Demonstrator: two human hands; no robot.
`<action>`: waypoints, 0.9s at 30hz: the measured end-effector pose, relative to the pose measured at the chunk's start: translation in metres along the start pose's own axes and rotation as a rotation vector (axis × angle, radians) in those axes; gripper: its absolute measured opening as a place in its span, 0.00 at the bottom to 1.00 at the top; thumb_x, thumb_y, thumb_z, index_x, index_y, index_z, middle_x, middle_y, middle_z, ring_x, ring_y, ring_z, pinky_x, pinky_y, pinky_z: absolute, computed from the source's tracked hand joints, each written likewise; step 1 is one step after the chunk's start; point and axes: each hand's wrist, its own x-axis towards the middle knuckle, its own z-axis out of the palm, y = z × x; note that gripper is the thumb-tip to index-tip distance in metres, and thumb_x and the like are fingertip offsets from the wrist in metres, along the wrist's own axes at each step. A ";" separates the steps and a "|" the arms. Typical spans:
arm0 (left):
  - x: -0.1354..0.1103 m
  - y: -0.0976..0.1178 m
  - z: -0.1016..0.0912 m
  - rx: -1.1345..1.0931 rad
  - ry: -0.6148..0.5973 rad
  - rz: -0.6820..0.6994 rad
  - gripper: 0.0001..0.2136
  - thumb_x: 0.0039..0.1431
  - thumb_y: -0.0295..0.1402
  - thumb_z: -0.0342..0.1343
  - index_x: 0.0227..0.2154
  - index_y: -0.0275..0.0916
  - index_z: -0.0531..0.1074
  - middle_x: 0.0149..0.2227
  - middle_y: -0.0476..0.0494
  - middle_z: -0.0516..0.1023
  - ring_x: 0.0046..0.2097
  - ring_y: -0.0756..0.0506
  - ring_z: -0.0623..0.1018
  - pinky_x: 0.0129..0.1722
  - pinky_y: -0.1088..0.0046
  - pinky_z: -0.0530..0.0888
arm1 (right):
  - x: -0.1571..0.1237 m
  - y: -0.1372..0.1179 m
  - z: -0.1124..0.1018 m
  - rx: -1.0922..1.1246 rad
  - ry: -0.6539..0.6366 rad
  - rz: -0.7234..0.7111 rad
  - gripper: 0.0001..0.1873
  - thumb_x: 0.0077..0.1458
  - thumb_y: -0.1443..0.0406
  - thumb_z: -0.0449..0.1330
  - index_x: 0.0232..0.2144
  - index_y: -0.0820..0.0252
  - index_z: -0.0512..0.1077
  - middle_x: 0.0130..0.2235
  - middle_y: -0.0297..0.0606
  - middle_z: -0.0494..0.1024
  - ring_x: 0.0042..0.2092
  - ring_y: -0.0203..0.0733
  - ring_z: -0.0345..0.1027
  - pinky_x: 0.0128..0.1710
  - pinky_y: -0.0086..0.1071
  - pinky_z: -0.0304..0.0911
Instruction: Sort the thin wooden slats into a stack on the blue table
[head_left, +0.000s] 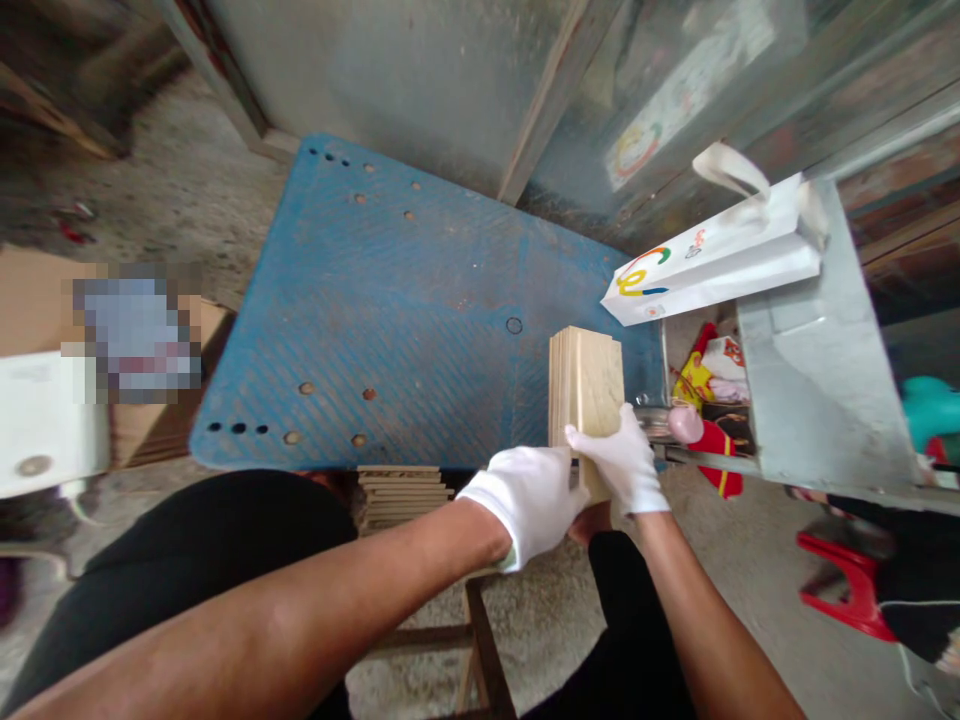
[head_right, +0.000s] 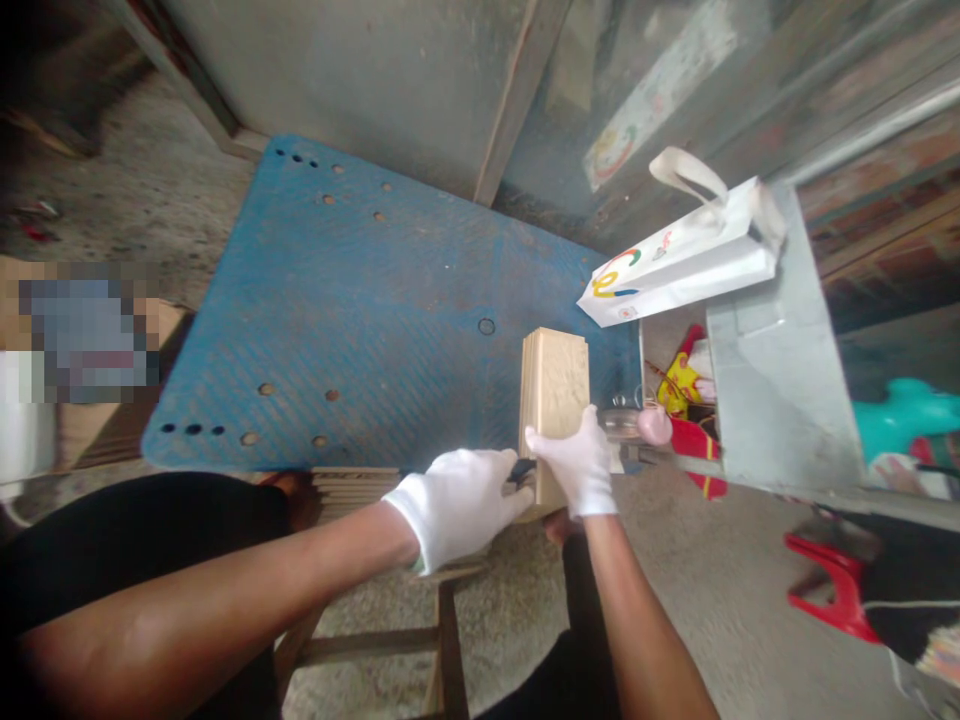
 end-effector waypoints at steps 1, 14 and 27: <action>-0.002 0.000 -0.001 0.062 -0.067 0.015 0.18 0.60 0.42 0.44 0.40 0.35 0.73 0.37 0.34 0.79 0.40 0.35 0.80 0.36 0.59 0.75 | 0.010 0.004 0.003 -0.007 0.000 0.024 0.46 0.35 0.48 0.67 0.55 0.63 0.62 0.45 0.46 0.76 0.45 0.52 0.72 0.43 0.41 0.70; -0.009 -0.002 -0.003 0.409 -0.341 0.171 0.11 0.53 0.29 0.58 0.40 0.34 0.78 0.36 0.31 0.78 0.40 0.34 0.79 0.38 0.57 0.76 | 0.058 0.002 0.027 -0.335 0.034 0.148 0.59 0.29 0.42 0.68 0.57 0.72 0.59 0.47 0.59 0.71 0.49 0.58 0.68 0.46 0.41 0.65; -0.008 -0.002 -0.006 0.451 -0.420 0.188 0.13 0.52 0.29 0.58 0.41 0.33 0.77 0.37 0.31 0.78 0.39 0.34 0.79 0.35 0.58 0.76 | 0.059 0.014 0.037 -0.277 0.025 0.174 0.62 0.31 0.44 0.68 0.61 0.75 0.54 0.50 0.60 0.69 0.53 0.58 0.65 0.51 0.43 0.62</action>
